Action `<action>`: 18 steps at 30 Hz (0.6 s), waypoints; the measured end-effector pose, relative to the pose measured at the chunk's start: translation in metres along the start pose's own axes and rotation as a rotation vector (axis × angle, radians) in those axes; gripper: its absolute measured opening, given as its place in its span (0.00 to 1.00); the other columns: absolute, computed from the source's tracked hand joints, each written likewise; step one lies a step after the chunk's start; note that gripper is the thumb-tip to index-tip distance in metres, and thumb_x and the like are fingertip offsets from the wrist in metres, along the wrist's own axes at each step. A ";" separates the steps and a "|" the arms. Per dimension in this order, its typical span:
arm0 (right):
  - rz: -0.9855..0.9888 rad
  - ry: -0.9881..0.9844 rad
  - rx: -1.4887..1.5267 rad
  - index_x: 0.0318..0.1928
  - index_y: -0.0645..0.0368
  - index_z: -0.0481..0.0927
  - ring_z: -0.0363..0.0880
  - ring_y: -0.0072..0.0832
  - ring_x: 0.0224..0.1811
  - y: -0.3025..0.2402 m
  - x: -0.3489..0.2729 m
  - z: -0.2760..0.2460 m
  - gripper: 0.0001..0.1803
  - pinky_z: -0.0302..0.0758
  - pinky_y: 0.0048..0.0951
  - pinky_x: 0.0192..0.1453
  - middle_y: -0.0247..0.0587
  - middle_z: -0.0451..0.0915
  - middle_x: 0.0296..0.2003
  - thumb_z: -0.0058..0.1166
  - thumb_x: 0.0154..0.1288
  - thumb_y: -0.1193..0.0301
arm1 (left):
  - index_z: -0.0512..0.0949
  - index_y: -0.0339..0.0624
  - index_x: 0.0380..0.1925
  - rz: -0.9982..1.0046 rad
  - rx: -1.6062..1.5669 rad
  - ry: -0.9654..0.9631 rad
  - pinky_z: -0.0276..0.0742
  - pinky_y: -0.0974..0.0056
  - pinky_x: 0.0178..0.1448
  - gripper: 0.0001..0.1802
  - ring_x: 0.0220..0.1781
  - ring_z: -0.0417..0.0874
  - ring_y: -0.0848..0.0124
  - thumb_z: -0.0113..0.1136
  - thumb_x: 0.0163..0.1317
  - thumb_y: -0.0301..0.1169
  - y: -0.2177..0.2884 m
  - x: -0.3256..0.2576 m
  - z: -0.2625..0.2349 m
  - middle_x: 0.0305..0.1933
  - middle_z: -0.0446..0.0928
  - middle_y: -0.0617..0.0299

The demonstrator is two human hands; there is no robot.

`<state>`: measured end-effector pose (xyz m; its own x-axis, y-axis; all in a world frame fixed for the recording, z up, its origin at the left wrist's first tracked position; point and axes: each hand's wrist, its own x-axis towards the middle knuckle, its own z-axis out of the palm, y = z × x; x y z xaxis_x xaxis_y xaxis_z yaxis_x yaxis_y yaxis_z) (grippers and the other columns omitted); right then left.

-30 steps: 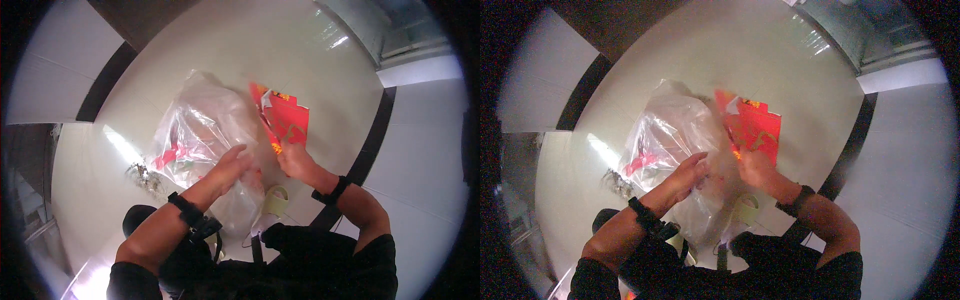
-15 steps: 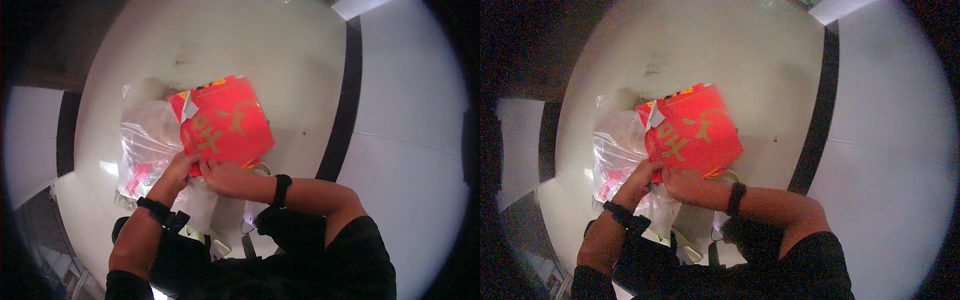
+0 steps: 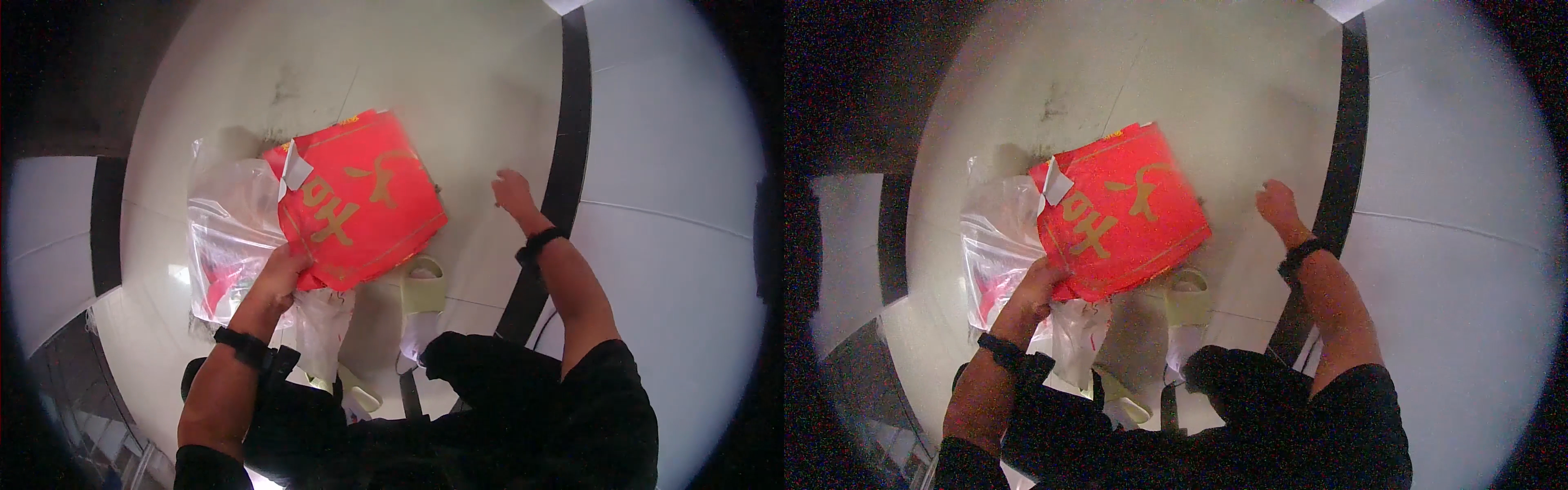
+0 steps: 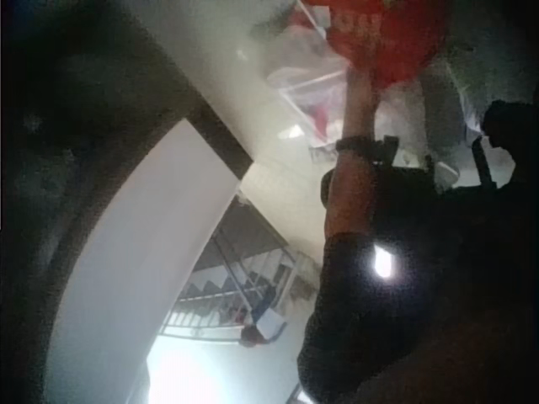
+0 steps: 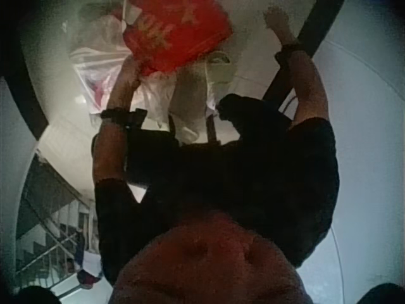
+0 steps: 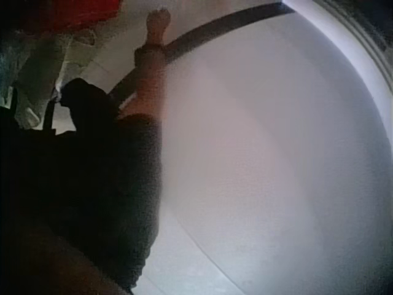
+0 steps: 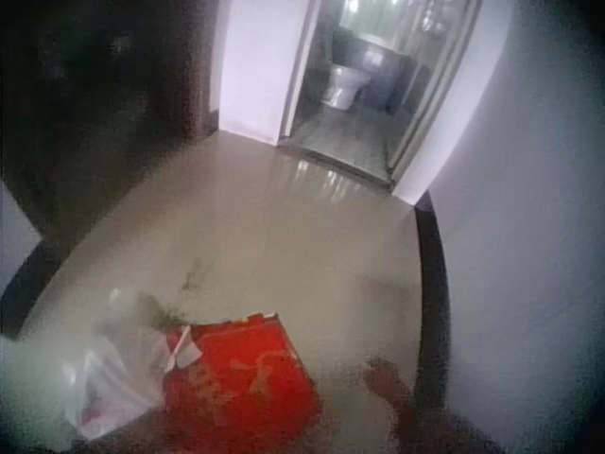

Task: The person sweeps debris into a pile in a hallway using a broom, then squats to pick up plastic bags and paper items by hand and places them into a larger plastic bag.

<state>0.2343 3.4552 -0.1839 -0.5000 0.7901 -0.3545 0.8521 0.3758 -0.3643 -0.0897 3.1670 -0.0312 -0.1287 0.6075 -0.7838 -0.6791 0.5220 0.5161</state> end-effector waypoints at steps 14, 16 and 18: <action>0.033 -0.140 -0.154 0.25 0.61 0.75 0.73 0.46 0.36 0.042 -0.030 0.055 0.05 0.70 0.38 0.39 0.48 0.75 0.28 0.52 0.43 0.75 | 0.63 0.30 0.53 -0.021 0.025 0.001 0.70 0.61 0.56 0.23 0.51 0.74 0.64 0.49 0.56 0.25 -0.005 -0.003 -0.001 0.53 0.69 0.51; -0.141 -0.032 -0.002 0.24 0.61 0.75 0.73 0.45 0.33 0.050 -0.029 0.070 0.04 0.70 0.37 0.36 0.47 0.75 0.27 0.51 0.42 0.77 | 0.63 0.30 0.53 -0.046 0.034 0.018 0.70 0.61 0.55 0.23 0.50 0.74 0.64 0.49 0.56 0.25 -0.002 -0.003 0.001 0.53 0.69 0.52; -0.127 -0.030 0.026 0.26 0.61 0.76 0.74 0.44 0.32 0.038 -0.031 0.071 0.05 0.71 0.36 0.37 0.47 0.76 0.28 0.51 0.43 0.77 | 0.63 0.30 0.53 -0.072 0.039 0.048 0.71 0.62 0.54 0.23 0.50 0.74 0.64 0.48 0.57 0.24 -0.003 -0.001 -0.002 0.53 0.70 0.52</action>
<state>0.2713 3.4111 -0.2476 -0.6085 0.7219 -0.3296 0.7775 0.4593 -0.4296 -0.0896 3.1635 -0.0325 -0.1161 0.5387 -0.8345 -0.6591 0.5868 0.4705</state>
